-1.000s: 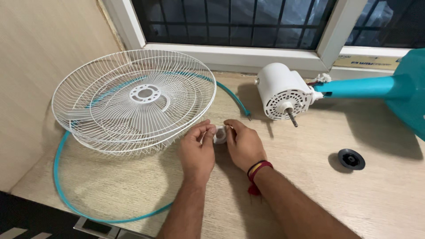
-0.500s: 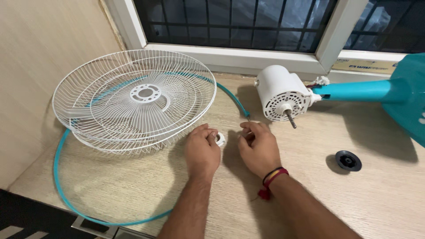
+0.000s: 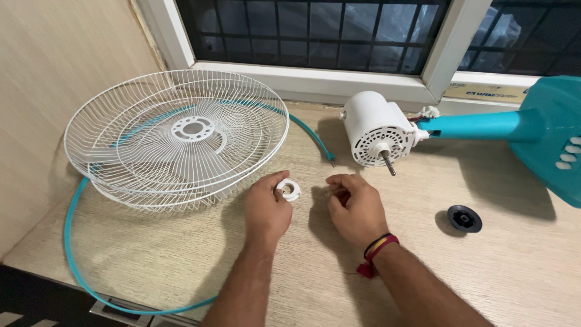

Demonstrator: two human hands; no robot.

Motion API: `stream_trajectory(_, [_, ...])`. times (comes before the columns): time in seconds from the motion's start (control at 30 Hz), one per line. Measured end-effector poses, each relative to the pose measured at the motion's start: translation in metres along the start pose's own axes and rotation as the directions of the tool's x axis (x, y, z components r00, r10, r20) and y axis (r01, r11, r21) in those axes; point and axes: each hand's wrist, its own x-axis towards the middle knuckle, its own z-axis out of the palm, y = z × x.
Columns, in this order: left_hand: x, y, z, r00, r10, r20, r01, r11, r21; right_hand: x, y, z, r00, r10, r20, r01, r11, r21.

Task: The person removes the front grill and fan blades from a teal and white electric fan, then uses a screwdriver to loosen and remove the motor shaft nut and washer. The components are placed on the table as they are removed.

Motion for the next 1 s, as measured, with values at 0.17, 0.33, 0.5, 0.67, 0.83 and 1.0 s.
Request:
stream_trajectory(0.17, [0.001, 0.001, -0.008, 0.994, -0.045, 0.096, 0.052, 0.996, -0.074, -0.002, 0.002, -0.002, 1.0, -0.011, 0.012, 0.01, 0.999, 0.04])
stream_trajectory(0.33, [-0.012, -0.004, 0.009, 0.974, 0.213, 0.078, -0.225, 0.943, 0.243, -0.012, 0.009, -0.021, 0.998, -0.024, 0.066, 0.013, 0.987, 0.16])
stream_trajectory(0.5, [-0.015, -0.005, 0.022, 0.871, 0.483, 0.09, -0.464, 0.747, 0.476, -0.025, 0.023, -0.05, 0.948, -0.315, 0.043, 0.318, 0.941, -0.116])
stream_trajectory(0.67, [-0.02, 0.002, 0.024, 0.803, 0.561, 0.201, -0.573, 0.636, 0.516, -0.041, 0.046, -0.093, 0.863, -0.466, -0.195, 0.312, 0.795, -0.521])
stream_trajectory(0.83, [-0.025, 0.019, 0.047, 0.768, 0.601, 0.222, -0.625, 0.626, 0.466, -0.053, 0.076, -0.14, 0.876, -0.288, -0.388, -0.054, 0.739, -0.672])
stream_trajectory(1.0, [-0.032, 0.04, 0.064, 0.745, 0.605, 0.281, -0.666, 0.654, 0.358, -0.055, 0.086, -0.148, 0.968, -0.12, -0.221, -0.014, 0.851, -0.525])
